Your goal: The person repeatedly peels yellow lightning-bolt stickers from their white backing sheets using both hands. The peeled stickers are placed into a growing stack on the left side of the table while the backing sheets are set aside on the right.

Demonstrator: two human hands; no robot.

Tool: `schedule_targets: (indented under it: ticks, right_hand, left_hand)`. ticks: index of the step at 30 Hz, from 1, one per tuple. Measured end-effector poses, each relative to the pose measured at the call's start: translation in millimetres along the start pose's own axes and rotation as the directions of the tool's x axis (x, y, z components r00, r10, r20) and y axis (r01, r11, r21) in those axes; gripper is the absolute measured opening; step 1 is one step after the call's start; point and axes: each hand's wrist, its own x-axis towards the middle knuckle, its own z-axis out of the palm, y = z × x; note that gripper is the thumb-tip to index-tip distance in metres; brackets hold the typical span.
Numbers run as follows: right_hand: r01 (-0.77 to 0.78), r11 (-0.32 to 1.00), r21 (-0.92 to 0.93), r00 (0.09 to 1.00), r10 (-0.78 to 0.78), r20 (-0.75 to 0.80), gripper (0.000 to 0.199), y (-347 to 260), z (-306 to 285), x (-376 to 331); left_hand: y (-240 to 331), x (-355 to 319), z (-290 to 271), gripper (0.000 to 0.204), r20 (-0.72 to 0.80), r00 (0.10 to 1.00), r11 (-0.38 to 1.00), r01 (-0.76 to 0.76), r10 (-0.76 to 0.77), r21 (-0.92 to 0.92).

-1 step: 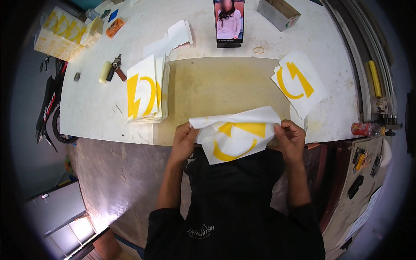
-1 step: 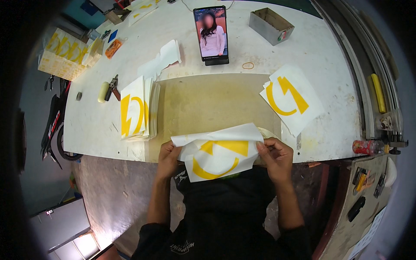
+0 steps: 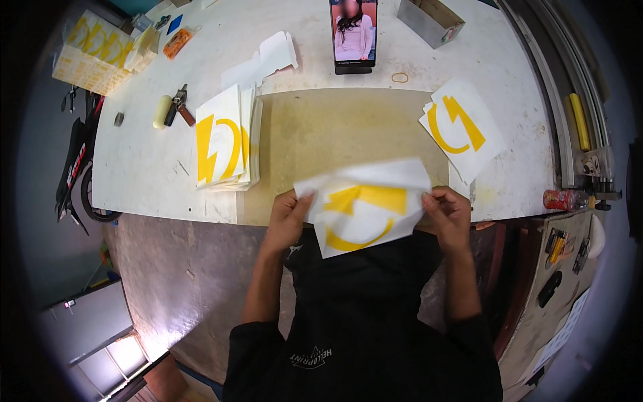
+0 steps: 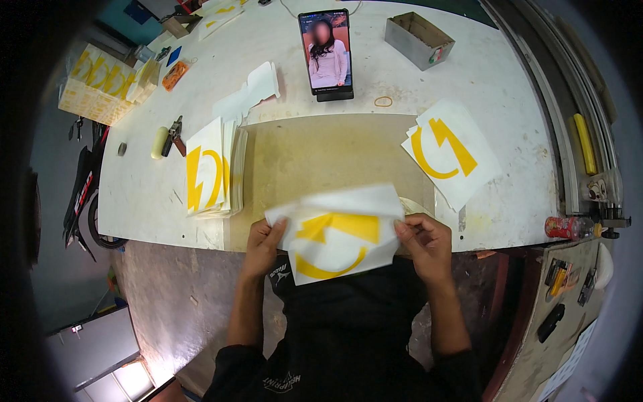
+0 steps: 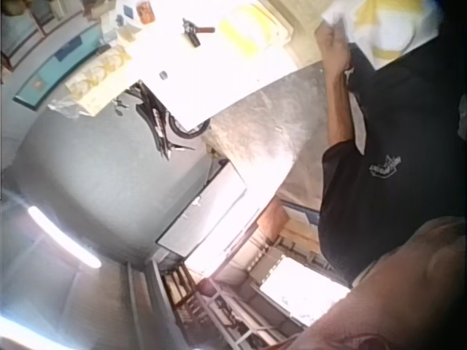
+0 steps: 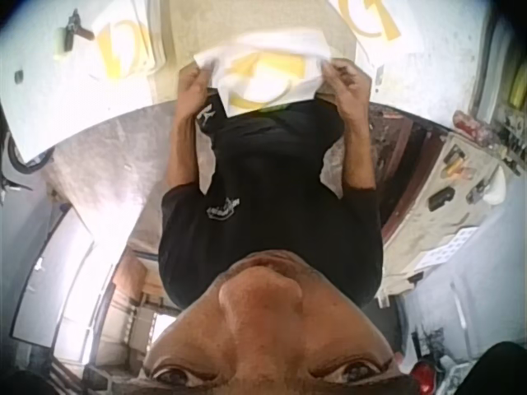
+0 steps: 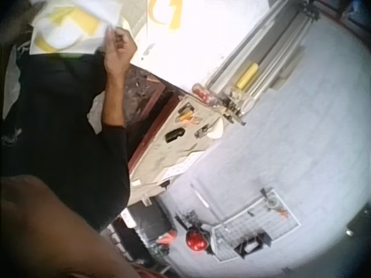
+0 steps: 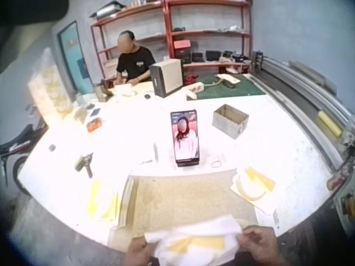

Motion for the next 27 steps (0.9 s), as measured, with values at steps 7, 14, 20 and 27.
schedule_targets:
  ticks: [7, 14, 20, 27]
  right_hand:
    - [-0.467, 0.792, 0.394, 0.784, 0.165, 0.598, 0.047, 11, -4, 14]
    - [-0.53, 0.681, 0.505, 0.795, 0.193, 0.574, 0.056, 27, 11, 37]
    - [-0.6, 0.689, 0.406, 0.785, 0.409, 0.466, 0.05, 29, 21, 47]
    - [-0.567, 0.765, 0.306, 0.822, 0.503, 0.266, 0.045, -3, 25, 62]
  left_hand:
    - [2, 8, -1, 0.03, 0.133, 0.979, 0.952, 0.186, -0.157, -0.244]
    - [5, 6, 16, 0.031, -0.41, 0.887, 0.971, -0.24, 0.214, -0.012]
    - [8, -3, 25, 0.044, -0.112, 0.994, 0.993, -0.008, -0.005, -0.114]
    - [26, 15, 22, 0.033, 0.112, 0.985, 0.844, 0.172, -0.133, -0.508]
